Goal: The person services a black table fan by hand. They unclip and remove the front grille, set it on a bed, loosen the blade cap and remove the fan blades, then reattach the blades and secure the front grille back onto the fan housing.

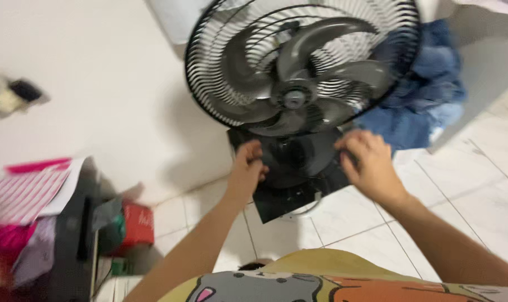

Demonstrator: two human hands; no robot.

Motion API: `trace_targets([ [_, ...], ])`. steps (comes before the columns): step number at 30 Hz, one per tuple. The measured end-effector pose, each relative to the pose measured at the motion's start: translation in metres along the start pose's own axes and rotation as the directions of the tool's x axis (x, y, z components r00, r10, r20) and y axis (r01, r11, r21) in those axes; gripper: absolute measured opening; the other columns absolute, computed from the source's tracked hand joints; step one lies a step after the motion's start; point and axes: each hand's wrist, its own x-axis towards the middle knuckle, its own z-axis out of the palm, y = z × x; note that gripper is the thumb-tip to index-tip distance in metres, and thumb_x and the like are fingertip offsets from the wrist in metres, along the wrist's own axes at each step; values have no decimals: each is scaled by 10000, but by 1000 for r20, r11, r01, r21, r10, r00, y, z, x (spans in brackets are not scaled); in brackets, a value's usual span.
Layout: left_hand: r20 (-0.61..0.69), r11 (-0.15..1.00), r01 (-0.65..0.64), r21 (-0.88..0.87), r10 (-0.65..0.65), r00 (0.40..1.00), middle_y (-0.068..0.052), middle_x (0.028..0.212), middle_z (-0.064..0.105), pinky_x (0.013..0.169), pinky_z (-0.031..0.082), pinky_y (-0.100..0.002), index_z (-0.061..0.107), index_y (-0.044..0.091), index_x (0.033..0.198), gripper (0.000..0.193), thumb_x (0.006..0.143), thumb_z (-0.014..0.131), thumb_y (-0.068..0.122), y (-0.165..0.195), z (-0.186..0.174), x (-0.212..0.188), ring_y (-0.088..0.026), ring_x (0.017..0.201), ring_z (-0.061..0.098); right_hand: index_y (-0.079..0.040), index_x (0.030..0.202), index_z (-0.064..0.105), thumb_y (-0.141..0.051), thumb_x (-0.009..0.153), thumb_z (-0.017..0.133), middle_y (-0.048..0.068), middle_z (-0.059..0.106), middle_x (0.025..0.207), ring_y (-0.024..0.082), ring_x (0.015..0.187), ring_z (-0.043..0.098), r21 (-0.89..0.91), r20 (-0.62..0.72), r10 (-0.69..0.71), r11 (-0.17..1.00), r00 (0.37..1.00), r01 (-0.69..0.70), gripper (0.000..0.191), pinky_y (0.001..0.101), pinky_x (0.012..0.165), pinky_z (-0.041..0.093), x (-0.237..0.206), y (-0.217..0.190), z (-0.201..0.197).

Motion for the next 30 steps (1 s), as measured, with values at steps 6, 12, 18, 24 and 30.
trace_targets([
  [6,554,989,34,144,-109,825,-36,1291,597,785,555,-296,531,135,1388,424,972,504,58,12,96,-45,-125,908,667,-133,1087,704,-123,874,671,77,639,1169,315,1071,577,-84,-17,275,957,961,-276,215,470,934,436,-105,-39,-78],
  [12,886,996,19,85,-84,456,-52,1245,616,777,553,-297,564,109,1362,421,946,510,77,29,221,-157,-133,902,668,-148,1154,706,-182,920,629,57,665,1169,230,924,674,32,-175,802,585,571,-811,249,373,749,559,-242,-121,-181],
  [18,979,986,-54,157,-162,-124,-41,1233,630,787,555,-300,581,119,1338,375,972,503,129,42,307,-329,-118,912,658,-91,1155,737,-287,979,599,40,760,1067,166,917,684,335,-346,937,166,43,-927,297,332,816,551,-390,-212,-261],
  [24,852,987,-118,106,-152,-500,-62,1268,677,814,558,-299,620,112,1314,336,1008,491,165,45,396,-509,-110,920,648,-64,1144,743,-283,974,588,39,767,1008,133,892,683,546,-470,855,86,-220,-834,317,317,807,555,-546,-293,-320],
  [30,686,995,-89,49,-98,-721,-30,1253,677,830,560,-296,611,127,1320,335,1010,487,153,55,458,-708,-101,951,649,-58,1136,742,-252,978,594,56,752,951,146,868,677,652,-522,693,-52,-498,-756,291,319,791,558,-682,-383,-373],
])
